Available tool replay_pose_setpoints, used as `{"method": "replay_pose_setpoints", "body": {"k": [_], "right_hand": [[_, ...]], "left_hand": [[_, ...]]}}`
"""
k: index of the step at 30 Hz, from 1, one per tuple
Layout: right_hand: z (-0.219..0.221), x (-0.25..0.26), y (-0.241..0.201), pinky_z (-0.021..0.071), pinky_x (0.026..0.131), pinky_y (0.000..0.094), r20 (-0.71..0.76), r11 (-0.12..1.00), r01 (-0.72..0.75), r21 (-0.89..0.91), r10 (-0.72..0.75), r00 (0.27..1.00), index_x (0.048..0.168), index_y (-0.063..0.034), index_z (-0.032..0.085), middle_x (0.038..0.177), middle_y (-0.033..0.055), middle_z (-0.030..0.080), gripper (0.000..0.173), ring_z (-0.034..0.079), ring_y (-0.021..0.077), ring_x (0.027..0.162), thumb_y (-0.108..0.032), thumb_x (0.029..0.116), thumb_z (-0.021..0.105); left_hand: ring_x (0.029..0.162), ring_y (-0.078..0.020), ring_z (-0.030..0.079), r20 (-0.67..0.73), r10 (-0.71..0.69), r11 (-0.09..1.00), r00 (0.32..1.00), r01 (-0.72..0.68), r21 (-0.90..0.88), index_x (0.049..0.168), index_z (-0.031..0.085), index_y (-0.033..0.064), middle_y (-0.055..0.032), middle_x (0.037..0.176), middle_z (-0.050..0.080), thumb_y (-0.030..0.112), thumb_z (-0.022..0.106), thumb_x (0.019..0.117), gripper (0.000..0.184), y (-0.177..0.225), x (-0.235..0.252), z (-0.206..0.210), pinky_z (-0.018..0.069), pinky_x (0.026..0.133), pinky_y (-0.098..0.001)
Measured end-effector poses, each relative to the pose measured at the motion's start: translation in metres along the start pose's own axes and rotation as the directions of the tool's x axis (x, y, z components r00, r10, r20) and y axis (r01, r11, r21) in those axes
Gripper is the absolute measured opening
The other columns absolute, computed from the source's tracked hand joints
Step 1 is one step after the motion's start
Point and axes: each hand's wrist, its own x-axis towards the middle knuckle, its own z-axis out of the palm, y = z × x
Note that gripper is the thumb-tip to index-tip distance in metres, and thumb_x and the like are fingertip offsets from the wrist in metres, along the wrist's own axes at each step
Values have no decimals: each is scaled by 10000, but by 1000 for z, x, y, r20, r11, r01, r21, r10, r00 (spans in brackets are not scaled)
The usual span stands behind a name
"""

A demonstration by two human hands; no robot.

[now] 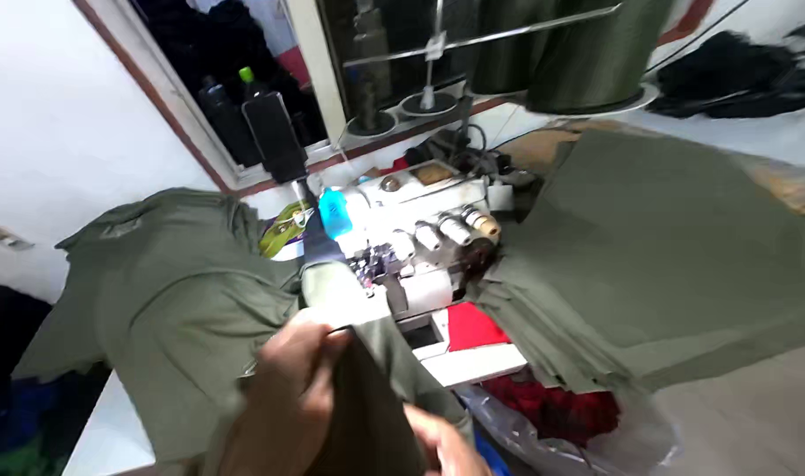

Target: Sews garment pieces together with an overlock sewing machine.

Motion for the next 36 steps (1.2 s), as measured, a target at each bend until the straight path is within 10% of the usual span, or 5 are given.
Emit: {"method": "replay_pose_setpoints", "body": {"k": [6, 17, 21, 27, 36], "right_hand": [[-9, 36, 33, 600, 707, 275, -410, 964, -263, -38, 225, 884, 995, -48, 736, 834, 27, 733, 138, 702, 100, 758, -177, 953, 704], [-2, 36, 27, 592, 659, 229, -445, 957, -212, -196, 105, 889, 1001, -67, 745, 804, -13, 732, 145, 692, 53, 709, -199, 979, 689], [-14, 49, 40, 583, 766, 202, -695, 850, -264, -456, -154, 703, 1125, -50, 717, 969, -10, 733, 279, 687, 19, 867, -281, 983, 650], [-52, 83, 37, 478, 644, 286, -706, 835, -524, -166, 271, 655, 903, -103, 725, 718, -30, 600, 405, 567, 72, 666, -377, 1078, 482], [-32, 58, 35, 547, 610, 220, -658, 935, -314, -164, 134, 741, 894, -94, 768, 728, -18, 722, 75, 673, 48, 675, -163, 867, 780]], "left_hand": [[837, -39, 648, 477, -331, 772, 814, 524, -360, 1006, 683, 102, 48, 894, 673, 288, 758, 831, 266, -51, 4, 35, 556, 774, -255], [729, -6, 630, 127, -320, 916, 939, 341, -212, 851, 735, 159, 84, 751, 658, 265, 594, 1011, 239, -52, 6, 47, 528, 687, -212], [763, -32, 630, 135, -240, 963, 961, 253, -92, 878, 733, 165, 69, 815, 660, 262, 731, 935, 112, -67, 35, 60, 539, 709, -256], [822, -16, 661, 124, -231, 961, 965, 246, -124, 929, 766, 180, 88, 872, 700, 215, 732, 934, 49, -89, 42, 81, 567, 760, -259], [823, -39, 702, 2, -136, 937, 991, 129, -325, 944, 793, 125, 45, 906, 749, 155, 723, 935, 76, -46, -5, 63, 604, 750, -213]]}}
